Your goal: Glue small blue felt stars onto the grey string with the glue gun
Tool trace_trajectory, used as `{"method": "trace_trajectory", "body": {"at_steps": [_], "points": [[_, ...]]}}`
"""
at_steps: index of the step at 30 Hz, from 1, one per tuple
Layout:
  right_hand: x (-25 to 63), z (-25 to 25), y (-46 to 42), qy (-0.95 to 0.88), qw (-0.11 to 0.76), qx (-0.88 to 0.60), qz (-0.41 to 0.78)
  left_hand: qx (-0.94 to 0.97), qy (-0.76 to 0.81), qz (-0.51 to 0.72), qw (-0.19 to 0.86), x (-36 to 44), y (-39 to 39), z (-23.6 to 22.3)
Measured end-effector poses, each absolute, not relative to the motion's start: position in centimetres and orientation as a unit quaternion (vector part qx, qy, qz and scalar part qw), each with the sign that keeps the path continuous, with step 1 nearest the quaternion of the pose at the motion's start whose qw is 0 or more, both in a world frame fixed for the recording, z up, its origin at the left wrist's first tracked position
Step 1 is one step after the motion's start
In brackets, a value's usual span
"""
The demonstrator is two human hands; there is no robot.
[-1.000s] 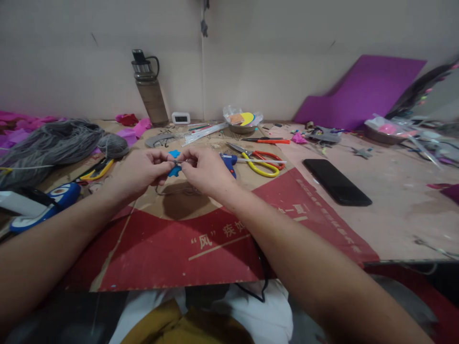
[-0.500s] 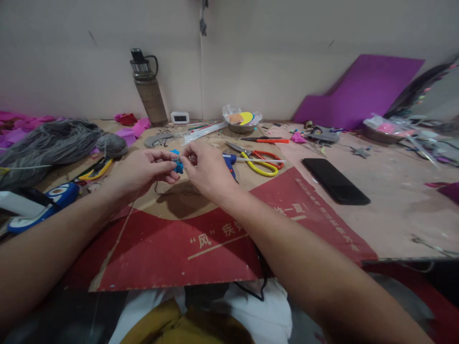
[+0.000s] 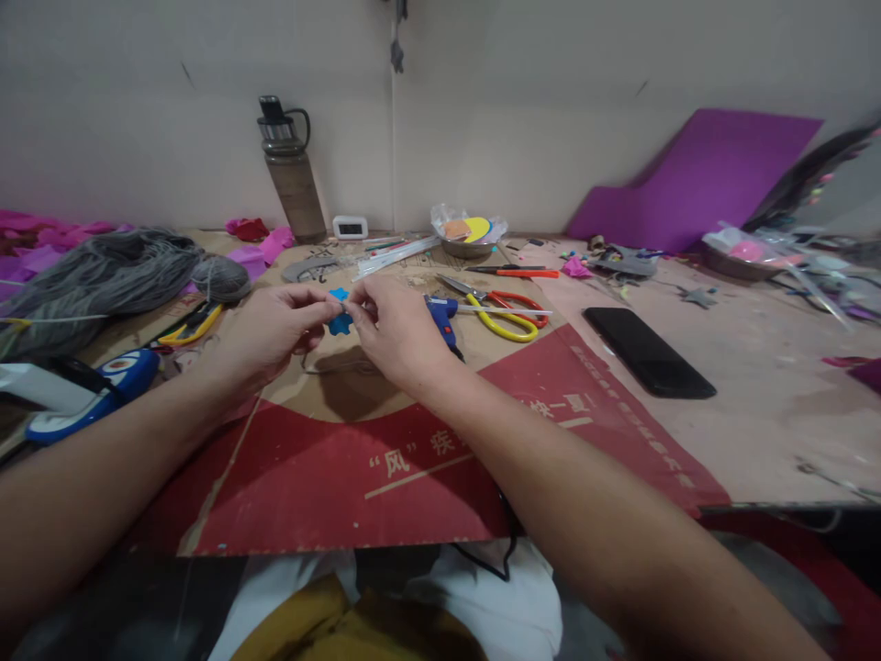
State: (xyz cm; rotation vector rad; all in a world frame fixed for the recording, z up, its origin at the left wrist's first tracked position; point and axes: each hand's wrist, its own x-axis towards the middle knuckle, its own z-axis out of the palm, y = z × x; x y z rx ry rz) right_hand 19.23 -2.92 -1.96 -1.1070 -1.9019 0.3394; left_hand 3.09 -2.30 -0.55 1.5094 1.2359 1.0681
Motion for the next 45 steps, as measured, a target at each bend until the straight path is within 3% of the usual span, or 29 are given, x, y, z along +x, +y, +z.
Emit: {"method": "trace_trajectory", "body": {"at_steps": [15, 30, 38, 45], "points": [[18.8, -2.3, -3.0, -0.738, 0.469, -0.457, 0.162, 0.575, 0.463, 0.467, 0.486, 3.4, -1.9, -1.3], [18.3, -2.9, -1.9, -0.591, 0.539, -0.463, 0.382, 0.540, 0.416, 0.489, 0.544, 3.7, -2.0, -1.4], [18.3, -2.6, -1.9, -0.481, 0.532, -0.447, 0.534, 0.544, 0.403, 0.482, 0.556, 3.7, -2.0, -1.6], [18.2, -2.1, -2.1, -0.465, 0.525, -0.443, 0.558, 0.535, 0.397, 0.477, 0.573, 3.6, -1.7, -1.8]]}}
